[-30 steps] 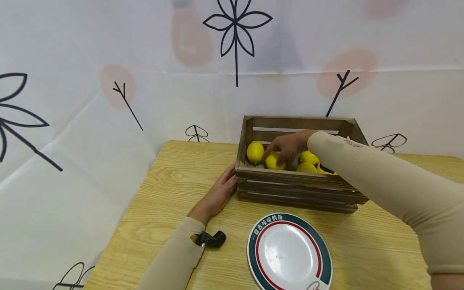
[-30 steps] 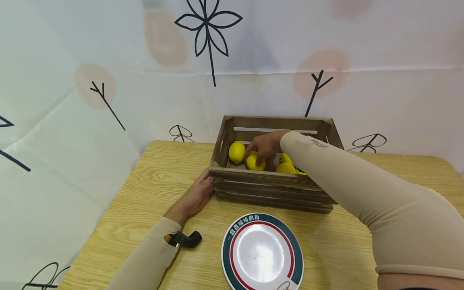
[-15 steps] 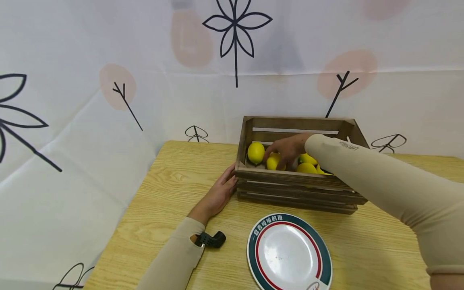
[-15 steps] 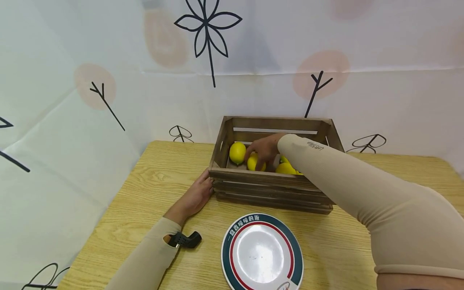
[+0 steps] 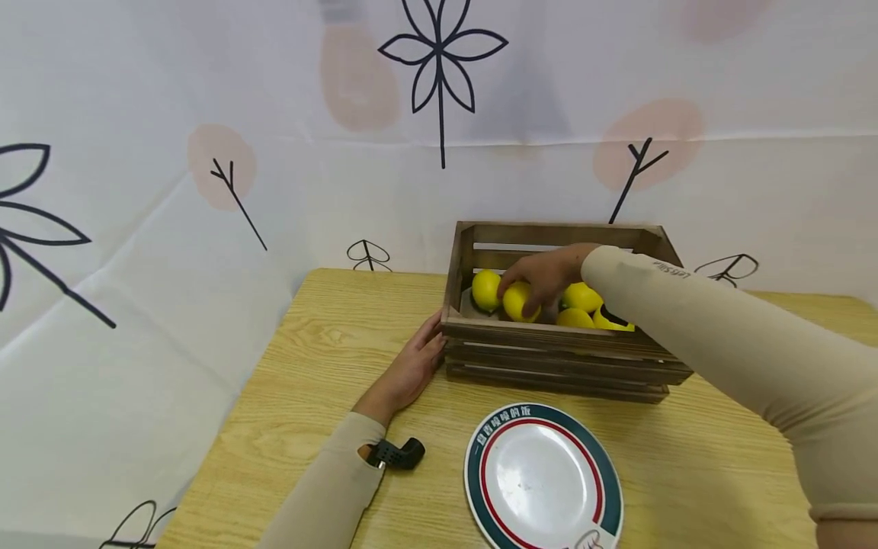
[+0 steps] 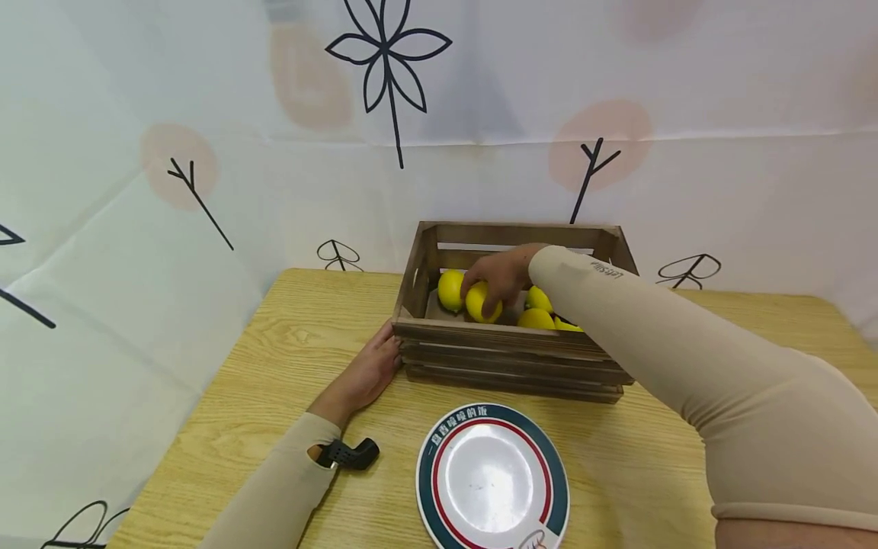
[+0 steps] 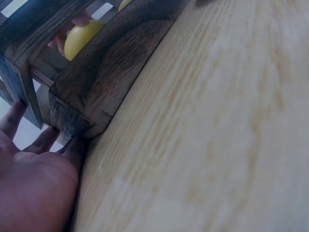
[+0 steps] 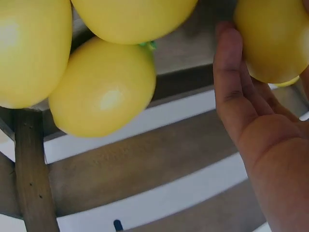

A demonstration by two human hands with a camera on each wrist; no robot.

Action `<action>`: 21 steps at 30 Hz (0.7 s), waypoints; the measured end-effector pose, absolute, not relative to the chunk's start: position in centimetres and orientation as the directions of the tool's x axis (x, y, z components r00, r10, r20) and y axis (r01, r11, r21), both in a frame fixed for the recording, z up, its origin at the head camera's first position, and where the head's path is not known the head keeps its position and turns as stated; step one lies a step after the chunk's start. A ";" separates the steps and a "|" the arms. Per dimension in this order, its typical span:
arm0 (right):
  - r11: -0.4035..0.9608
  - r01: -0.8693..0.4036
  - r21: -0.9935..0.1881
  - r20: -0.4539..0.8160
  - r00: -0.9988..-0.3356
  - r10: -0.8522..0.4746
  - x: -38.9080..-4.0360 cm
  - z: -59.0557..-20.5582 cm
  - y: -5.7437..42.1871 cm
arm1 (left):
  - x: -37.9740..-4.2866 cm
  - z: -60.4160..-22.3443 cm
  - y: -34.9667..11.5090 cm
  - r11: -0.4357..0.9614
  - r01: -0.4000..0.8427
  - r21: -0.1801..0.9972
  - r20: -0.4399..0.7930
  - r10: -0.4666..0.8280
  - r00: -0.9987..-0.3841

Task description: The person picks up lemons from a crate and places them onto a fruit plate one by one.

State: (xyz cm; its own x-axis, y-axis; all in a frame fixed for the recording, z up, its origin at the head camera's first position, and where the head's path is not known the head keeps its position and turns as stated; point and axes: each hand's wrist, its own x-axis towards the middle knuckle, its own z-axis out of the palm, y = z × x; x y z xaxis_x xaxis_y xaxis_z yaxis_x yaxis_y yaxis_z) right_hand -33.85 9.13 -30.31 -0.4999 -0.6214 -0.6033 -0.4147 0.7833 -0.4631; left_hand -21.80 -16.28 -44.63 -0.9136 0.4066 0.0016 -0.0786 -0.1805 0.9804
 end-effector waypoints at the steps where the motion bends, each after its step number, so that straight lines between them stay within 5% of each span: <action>1: 0.782 -0.408 -0.471 -0.602 -0.499 -0.623 -33.8 -30.1 9.2 | -21.8 -44.6 -16.3 -0.181 -0.079 0.980 0.002 0.406 -0.914; 14: 0.757 -0.411 -0.507 -0.538 -0.535 -0.651 -32.9 -27.6 10.1 | -21.7 -44.7 -16.3 -0.169 -0.075 0.983 -0.001 0.401 -0.916; 21: 0.753 -0.360 -0.551 -0.475 -0.606 -0.638 -31.8 -26.4 11.0 | -21.8 -44.9 -16.3 -0.161 -0.094 0.982 -0.023 0.398 -0.917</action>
State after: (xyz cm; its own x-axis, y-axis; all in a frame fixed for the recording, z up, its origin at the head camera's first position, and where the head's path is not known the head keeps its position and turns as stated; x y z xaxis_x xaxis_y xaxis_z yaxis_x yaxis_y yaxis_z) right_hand -31.82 11.02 -26.39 -0.6064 -0.6376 -0.4752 -0.3595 0.7529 -0.5513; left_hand -21.79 -16.28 -44.88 -0.9171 0.3980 -0.0231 -0.0944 -0.1606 0.9825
